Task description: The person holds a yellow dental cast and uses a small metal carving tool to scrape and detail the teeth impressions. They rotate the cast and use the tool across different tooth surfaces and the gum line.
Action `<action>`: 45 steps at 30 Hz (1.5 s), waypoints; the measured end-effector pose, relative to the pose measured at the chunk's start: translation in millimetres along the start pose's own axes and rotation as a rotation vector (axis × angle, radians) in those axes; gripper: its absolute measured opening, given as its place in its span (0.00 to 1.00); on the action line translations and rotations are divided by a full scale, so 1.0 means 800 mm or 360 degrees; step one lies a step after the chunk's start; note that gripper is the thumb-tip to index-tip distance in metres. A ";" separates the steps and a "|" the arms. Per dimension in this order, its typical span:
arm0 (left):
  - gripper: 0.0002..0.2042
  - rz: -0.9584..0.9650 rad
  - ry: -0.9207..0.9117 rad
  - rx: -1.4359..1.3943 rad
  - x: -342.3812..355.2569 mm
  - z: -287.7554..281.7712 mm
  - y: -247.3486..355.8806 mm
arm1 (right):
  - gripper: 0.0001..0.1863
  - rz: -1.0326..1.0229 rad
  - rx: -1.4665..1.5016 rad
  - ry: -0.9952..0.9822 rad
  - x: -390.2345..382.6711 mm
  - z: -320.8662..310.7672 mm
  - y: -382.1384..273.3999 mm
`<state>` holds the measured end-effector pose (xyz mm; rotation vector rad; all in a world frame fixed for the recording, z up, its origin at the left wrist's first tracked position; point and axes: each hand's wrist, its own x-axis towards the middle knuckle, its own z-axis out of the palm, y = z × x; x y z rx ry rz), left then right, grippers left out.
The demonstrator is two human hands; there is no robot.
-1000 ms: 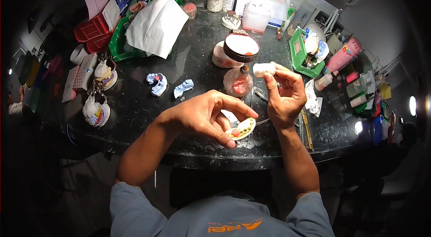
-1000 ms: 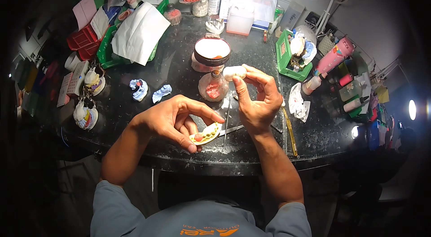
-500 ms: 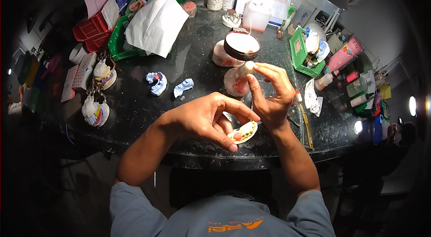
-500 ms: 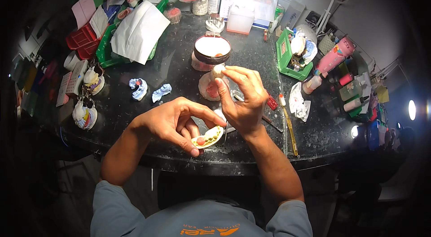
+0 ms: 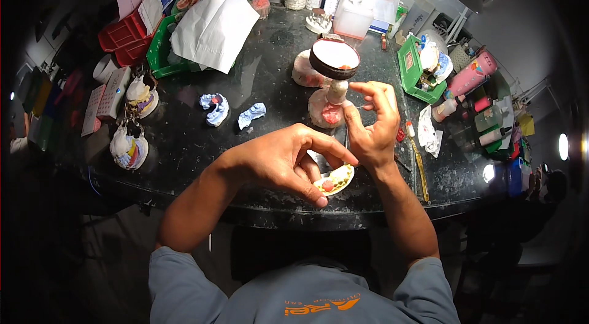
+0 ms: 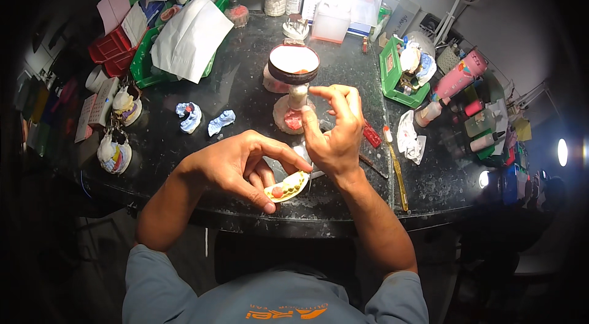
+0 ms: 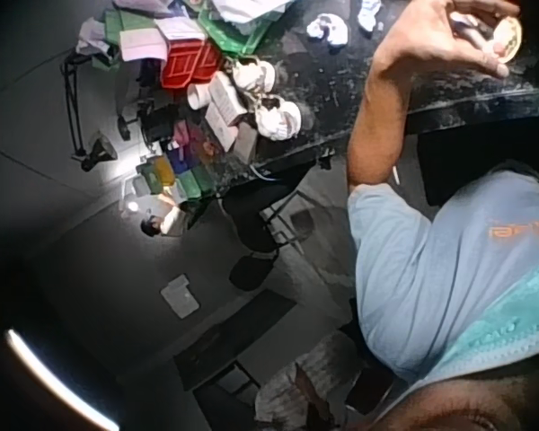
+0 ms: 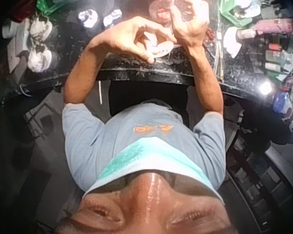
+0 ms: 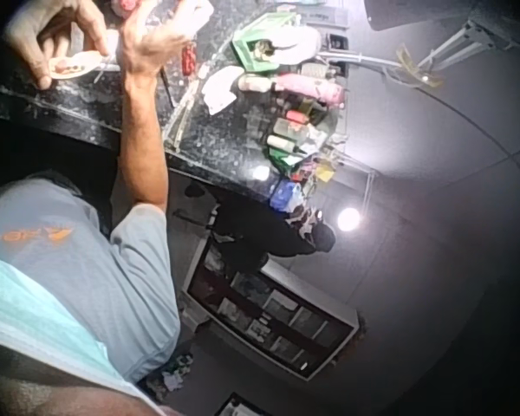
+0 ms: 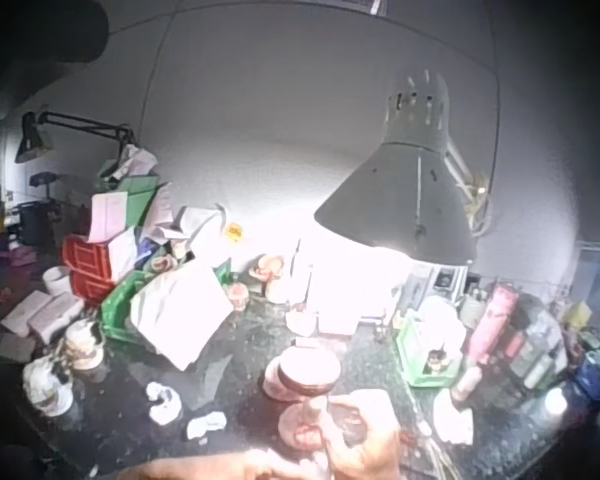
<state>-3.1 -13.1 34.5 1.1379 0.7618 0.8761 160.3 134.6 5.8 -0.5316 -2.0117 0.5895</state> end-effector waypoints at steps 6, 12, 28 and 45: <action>0.36 -0.0032 -0.0016 0.0046 0.003 -0.001 0.001 | 0.20 0.0073 0.0102 -0.0091 0.004 0.007 0.019; 0.35 -0.0066 0.0028 0.0088 0.006 -0.004 0.004 | 0.21 0.0106 0.0114 -0.0193 0.010 0.001 0.029; 0.35 -0.0134 0.0366 -0.0004 0.012 -0.005 -0.002 | 0.09 0.0520 -0.0543 -0.1069 0.010 -0.096 0.048; 0.37 0.0007 0.0274 -0.0369 0.013 -0.014 -0.003 | 0.08 0.0140 -0.0086 -0.1707 0.001 -0.095 0.027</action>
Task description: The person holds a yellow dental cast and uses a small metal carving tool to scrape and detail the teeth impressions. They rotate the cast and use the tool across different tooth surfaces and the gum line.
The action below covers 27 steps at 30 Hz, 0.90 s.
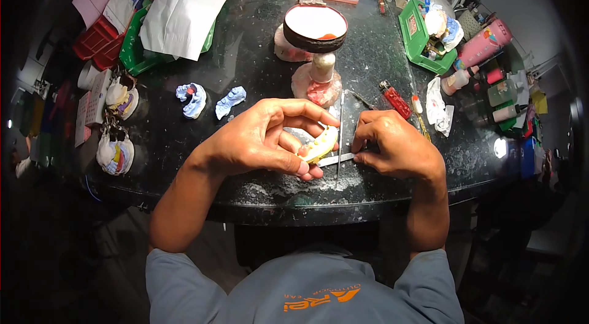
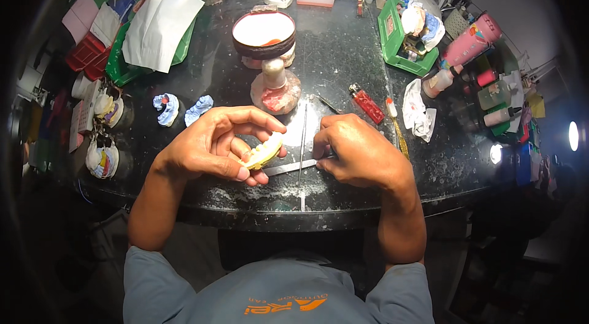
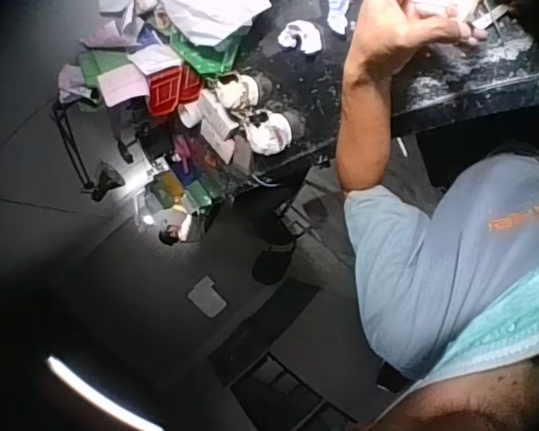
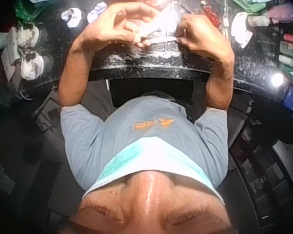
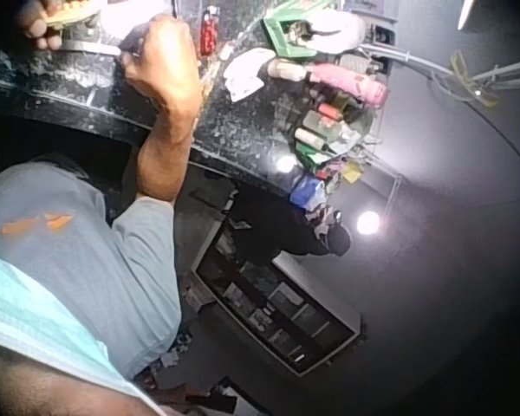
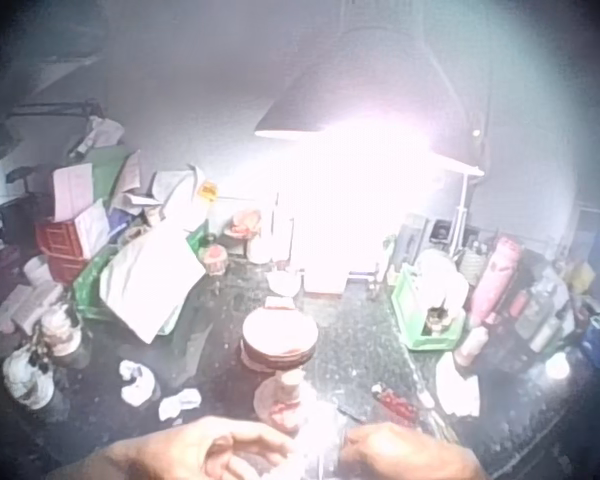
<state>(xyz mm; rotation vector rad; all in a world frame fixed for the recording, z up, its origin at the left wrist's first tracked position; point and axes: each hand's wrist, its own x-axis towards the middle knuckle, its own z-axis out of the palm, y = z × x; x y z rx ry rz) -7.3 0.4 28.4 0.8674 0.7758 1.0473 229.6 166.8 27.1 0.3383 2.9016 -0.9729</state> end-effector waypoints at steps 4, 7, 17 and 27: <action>0.37 0.0000 0.0014 0.0014 -0.002 -0.001 -0.001 | 0.07 0.0035 -0.0019 -0.0094 0.000 -0.003 -0.004; 0.32 0.0085 -0.0027 0.0023 -0.002 0.000 -0.002 | 0.07 0.0056 -0.0020 -0.0108 -0.001 -0.003 -0.005; 0.34 0.0051 -0.0007 0.0074 -0.002 0.000 -0.003 | 0.08 -0.0071 0.0097 0.0020 0.000 0.003 -0.002; 0.31 0.0120 -0.0030 0.0072 0.001 -0.002 -0.006 | 0.10 0.0090 0.0048 -0.0118 -0.022 -0.029 0.001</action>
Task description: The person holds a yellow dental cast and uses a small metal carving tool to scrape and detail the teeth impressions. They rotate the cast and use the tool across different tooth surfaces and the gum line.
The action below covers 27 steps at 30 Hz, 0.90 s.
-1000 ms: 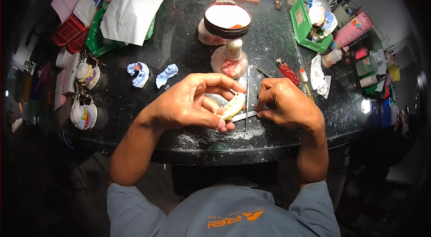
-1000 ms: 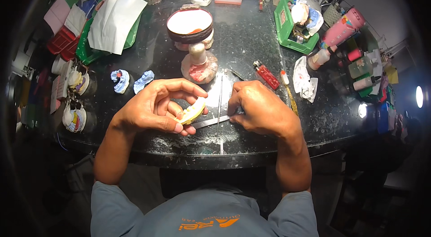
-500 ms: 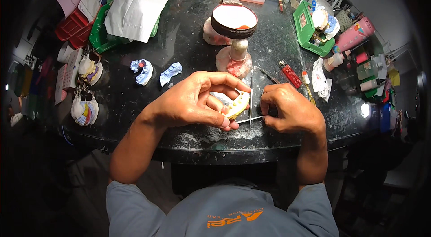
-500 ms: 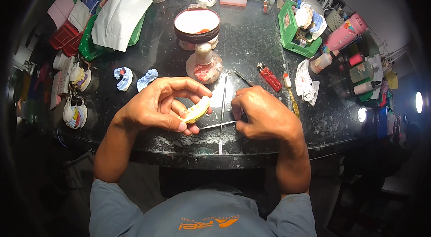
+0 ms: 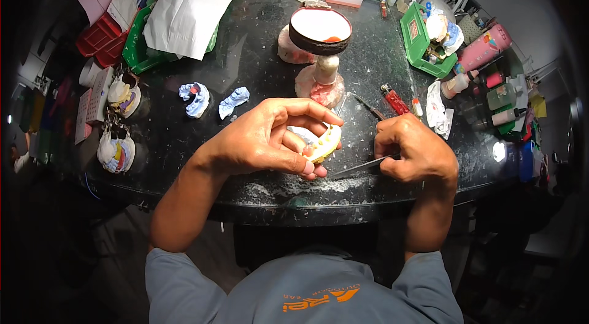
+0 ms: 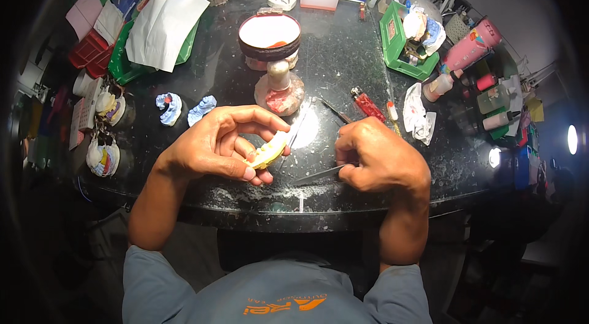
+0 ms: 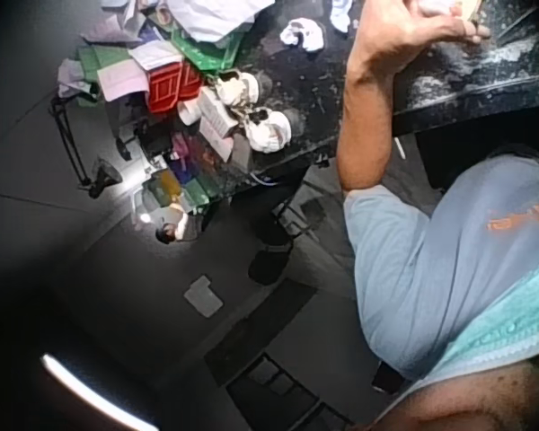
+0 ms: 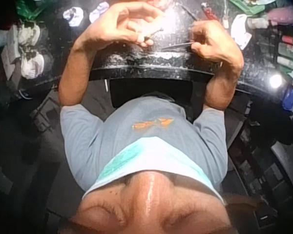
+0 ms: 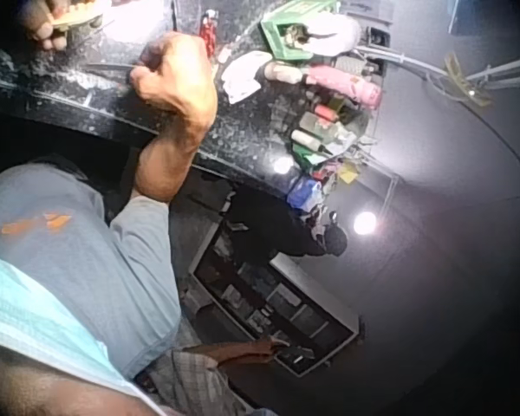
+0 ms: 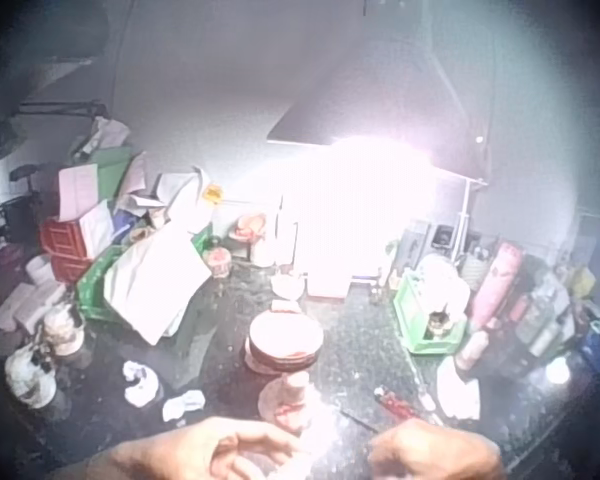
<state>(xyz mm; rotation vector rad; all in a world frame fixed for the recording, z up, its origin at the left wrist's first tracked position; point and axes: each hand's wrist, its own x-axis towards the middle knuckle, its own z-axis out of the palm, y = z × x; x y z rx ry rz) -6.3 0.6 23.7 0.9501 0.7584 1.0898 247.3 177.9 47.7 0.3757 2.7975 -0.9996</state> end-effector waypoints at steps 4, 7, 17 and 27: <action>0.37 -0.0076 0.0066 0.0023 -0.004 0.003 0.005 | 0.10 -0.0169 0.0349 -0.0041 -0.010 -0.021 0.013; 0.36 -0.0022 0.0081 0.0012 -0.002 0.002 0.000 | 0.08 -0.0361 0.0531 0.0135 -0.013 -0.026 0.011; 0.39 0.0012 0.0202 0.0185 -0.002 -0.003 -0.002 | 0.12 -0.0867 0.1551 0.0994 0.030 0.053 -0.036; 0.39 0.0106 0.0268 0.0160 -0.001 -0.002 -0.002 | 0.09 -0.0833 0.1246 0.1304 0.027 0.061 -0.055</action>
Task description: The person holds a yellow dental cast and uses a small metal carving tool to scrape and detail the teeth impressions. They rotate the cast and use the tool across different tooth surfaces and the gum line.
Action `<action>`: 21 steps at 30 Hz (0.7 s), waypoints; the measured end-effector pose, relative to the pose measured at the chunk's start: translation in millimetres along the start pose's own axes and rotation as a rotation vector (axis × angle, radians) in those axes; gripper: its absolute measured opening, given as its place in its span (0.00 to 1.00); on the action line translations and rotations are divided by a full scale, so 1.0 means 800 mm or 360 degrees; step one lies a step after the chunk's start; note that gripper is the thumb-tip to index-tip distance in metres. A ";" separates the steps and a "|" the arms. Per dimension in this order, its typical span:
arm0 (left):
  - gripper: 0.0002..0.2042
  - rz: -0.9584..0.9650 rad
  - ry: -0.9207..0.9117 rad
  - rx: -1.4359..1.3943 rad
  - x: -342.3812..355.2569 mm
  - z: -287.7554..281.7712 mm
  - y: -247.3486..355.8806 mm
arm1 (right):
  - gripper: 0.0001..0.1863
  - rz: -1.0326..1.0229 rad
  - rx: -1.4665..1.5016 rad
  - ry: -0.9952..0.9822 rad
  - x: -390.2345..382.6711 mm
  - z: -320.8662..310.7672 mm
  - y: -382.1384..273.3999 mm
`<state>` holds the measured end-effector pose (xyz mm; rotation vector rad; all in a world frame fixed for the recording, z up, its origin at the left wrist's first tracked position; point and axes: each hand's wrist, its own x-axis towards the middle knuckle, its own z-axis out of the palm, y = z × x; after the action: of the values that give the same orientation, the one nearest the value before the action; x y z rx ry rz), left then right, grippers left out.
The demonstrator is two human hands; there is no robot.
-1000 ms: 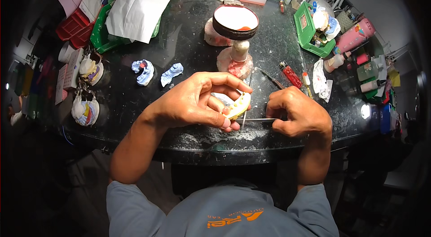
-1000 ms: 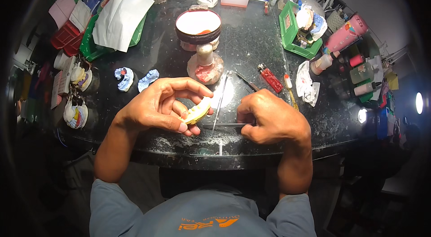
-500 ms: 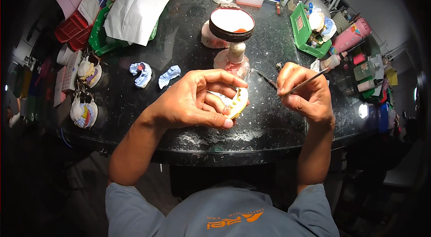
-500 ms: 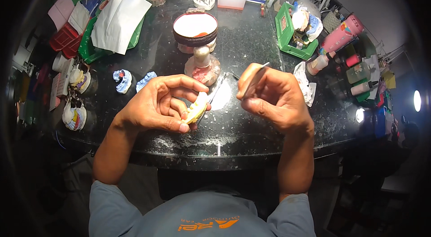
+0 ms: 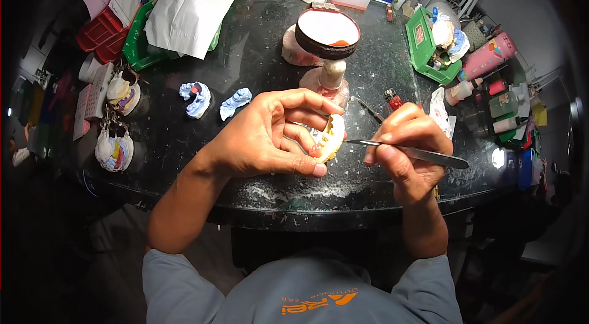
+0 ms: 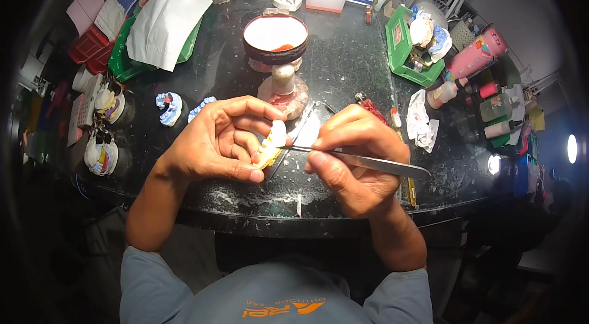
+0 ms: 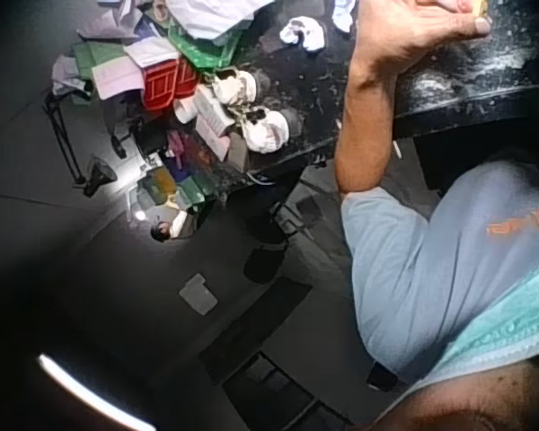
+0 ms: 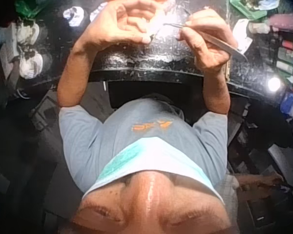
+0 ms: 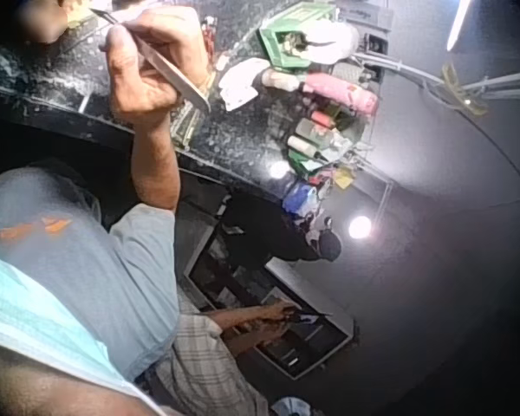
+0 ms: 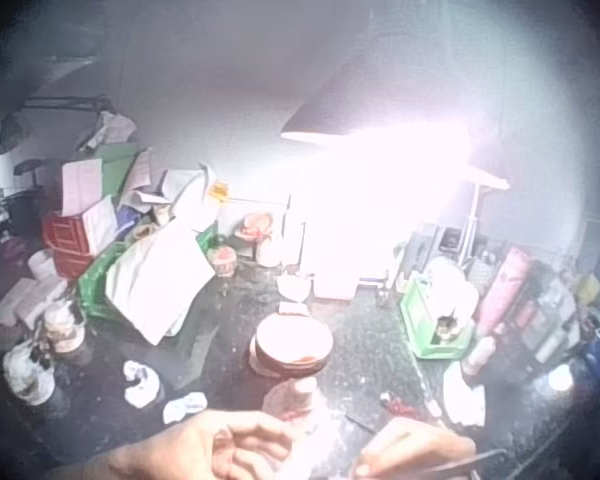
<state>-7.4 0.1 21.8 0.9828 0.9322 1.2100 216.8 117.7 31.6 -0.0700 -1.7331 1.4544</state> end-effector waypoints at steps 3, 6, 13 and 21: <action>0.38 0.0002 0.0028 -0.0022 -0.001 0.001 0.002 | 0.08 0.0025 -0.0238 -0.0077 0.001 -0.003 0.005; 0.37 0.0025 0.0028 -0.0016 0.000 0.000 0.005 | 0.12 -0.0054 -0.0444 -0.0223 0.009 -0.007 0.003; 0.37 0.0026 0.0082 0.0023 -0.002 0.001 0.006 | 0.15 -0.0472 -0.0770 -0.0229 0.007 0.004 0.007; 0.35 0.0030 0.0139 0.0066 -0.002 0.004 0.009 | 0.14 -0.0633 -0.0728 -0.0062 -0.004 0.021 0.022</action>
<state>-6.5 -1.3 29.5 0.9799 1.0224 1.2617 200.2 108.4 16.0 0.0594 -1.9491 0.7648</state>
